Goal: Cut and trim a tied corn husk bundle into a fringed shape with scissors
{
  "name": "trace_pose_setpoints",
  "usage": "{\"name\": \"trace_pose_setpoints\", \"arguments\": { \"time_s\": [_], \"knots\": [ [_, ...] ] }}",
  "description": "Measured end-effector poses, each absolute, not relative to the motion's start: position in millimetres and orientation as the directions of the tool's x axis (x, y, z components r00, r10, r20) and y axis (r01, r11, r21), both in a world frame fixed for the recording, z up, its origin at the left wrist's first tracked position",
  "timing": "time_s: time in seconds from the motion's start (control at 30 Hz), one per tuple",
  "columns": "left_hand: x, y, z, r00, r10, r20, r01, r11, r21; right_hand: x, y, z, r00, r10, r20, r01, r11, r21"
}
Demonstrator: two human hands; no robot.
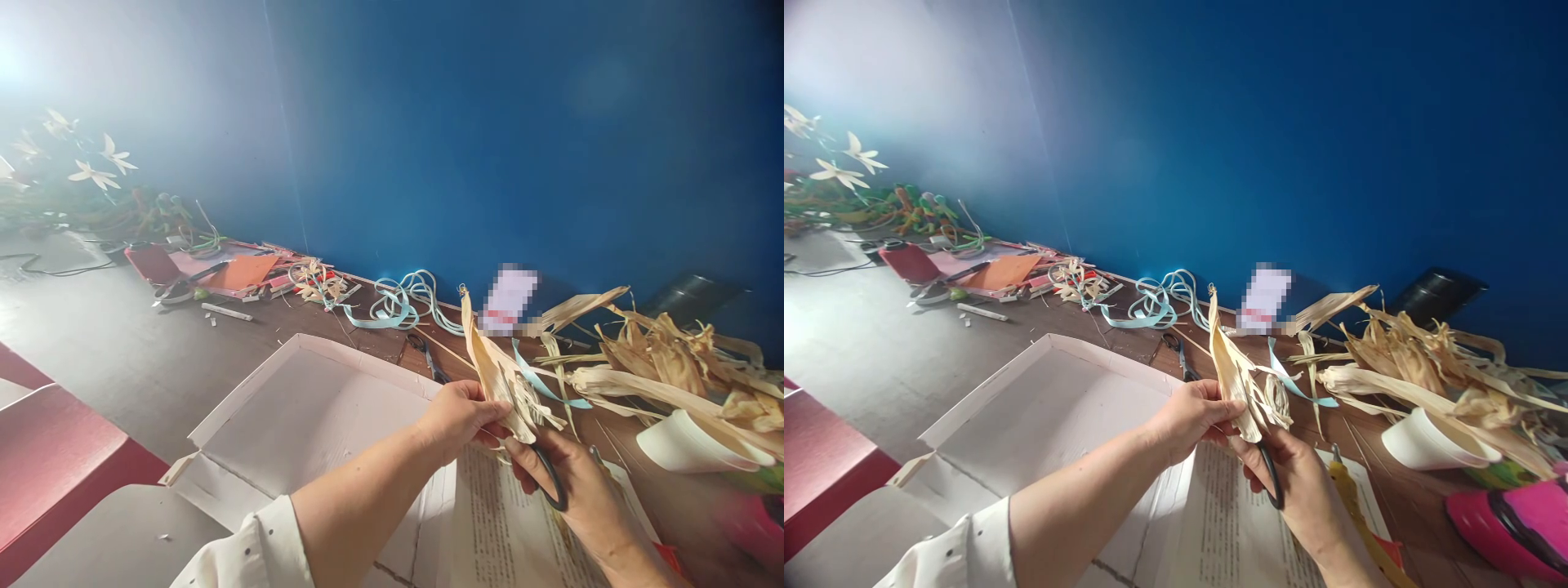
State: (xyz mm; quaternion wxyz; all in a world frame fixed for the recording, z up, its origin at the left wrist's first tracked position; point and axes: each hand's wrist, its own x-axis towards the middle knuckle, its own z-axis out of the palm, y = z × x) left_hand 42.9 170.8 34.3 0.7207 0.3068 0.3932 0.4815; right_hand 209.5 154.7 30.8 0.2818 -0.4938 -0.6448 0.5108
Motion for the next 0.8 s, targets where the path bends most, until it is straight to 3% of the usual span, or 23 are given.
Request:
{"name": "trace_pose_setpoints", "arguments": {
  "time_s": [0.47, 0.8],
  "knots": [
    [43.2, 170.0, 33.9, 0.274, 0.929, -0.247, -0.521, 0.359, 0.774, 201.1, 147.6, 39.4, -0.304, 0.950, -0.066, 0.424, 0.073, -0.903],
    [43.4, 170.2, 32.0, 0.291, 0.925, -0.245, -0.538, 0.370, 0.758, 207.1, 151.2, 34.4, -0.329, 0.939, -0.103, 0.439, 0.055, -0.897]
  ]
}}
